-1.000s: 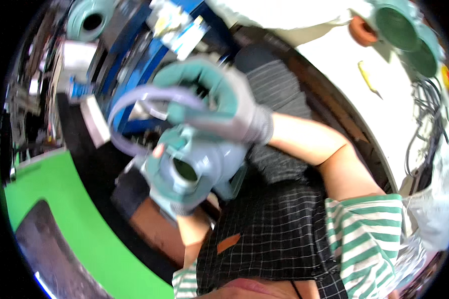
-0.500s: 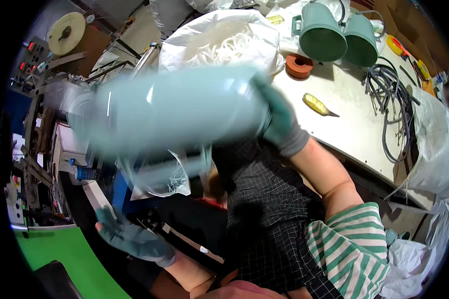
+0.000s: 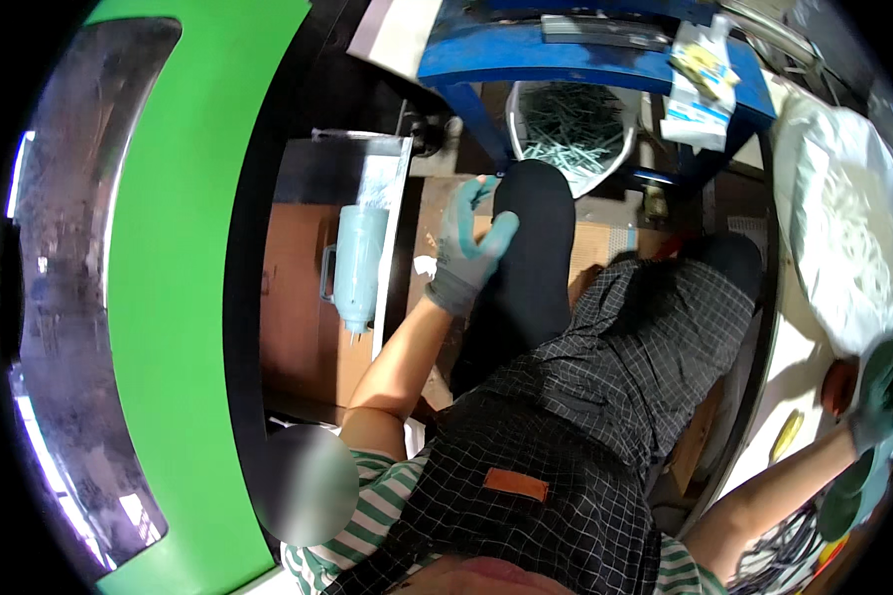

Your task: The person assembles light-blue plastic watering cans by attaching gray handles to the can bodies. They pick up a can, insert a handle, wipe the rim with a white cloth, and place the finished unit on a nearby table. The process repeats for multiple units.

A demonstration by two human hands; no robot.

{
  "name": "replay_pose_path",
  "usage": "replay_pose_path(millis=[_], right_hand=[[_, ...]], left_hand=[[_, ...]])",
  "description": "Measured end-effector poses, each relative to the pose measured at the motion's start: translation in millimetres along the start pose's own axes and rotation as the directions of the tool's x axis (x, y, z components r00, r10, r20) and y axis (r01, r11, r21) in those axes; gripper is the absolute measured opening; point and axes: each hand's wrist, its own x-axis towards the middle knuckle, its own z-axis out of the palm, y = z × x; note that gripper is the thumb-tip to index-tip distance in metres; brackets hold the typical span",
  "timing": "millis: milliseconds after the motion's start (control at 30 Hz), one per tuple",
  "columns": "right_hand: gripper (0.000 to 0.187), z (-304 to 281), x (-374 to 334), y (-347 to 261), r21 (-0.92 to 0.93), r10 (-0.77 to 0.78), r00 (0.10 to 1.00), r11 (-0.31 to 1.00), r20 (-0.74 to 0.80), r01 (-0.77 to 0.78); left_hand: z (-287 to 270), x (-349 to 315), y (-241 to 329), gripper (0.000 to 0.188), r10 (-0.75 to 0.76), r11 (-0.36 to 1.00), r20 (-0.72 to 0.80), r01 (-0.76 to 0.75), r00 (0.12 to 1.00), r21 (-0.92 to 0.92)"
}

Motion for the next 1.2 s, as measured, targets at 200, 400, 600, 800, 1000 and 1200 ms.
replay_pose_path(millis=[200,400,600,800,1000,1200], right_hand=[[0.036,9.0,-171.6,-63.5,-0.023,-0.259,0.935,0.962,0.240,0.273],[0.032,31.1,-211.8,-68.0,0.239,0.159,0.887,0.929,0.433,-0.283],[0.027,63.9,-234.7,-171.9,0.231,-0.022,0.620,0.938,0.785,-0.260],[0.022,70.2,-287.6,-182.8,0.267,0.007,0.497,0.837,0.868,-0.478],[0.022,72.4,-289.2,-210.6,0.334,-0.070,0.488,0.811,0.870,-0.479],[0.046,92.0,-310.1,-230.9,0.292,-0.094,0.288,0.545,0.953,-0.786]], left_hand=[[-74.5,-86.7,-182.5,0.069,-0.551,0.741,-0.525,0.670,0.649,0.051],[-214.8,-162.3,-288.4,0.093,-0.638,-0.147,-0.754,0.986,-0.157,-0.081],[-257.7,-199.4,-333.9,0.072,-0.857,0.068,-0.510,0.962,-0.079,-0.264],[-292.0,-182.0,-331.2,0.052,-0.791,0.406,-0.552,0.901,0.262,-0.153],[-218.9,-96.5,-162.5,0.032,-0.130,0.778,-0.417,0.354,0.899,0.520],[-157.1,-54.7,16.8,0.028,0.169,0.981,-0.305,-0.129,0.937,0.148]])
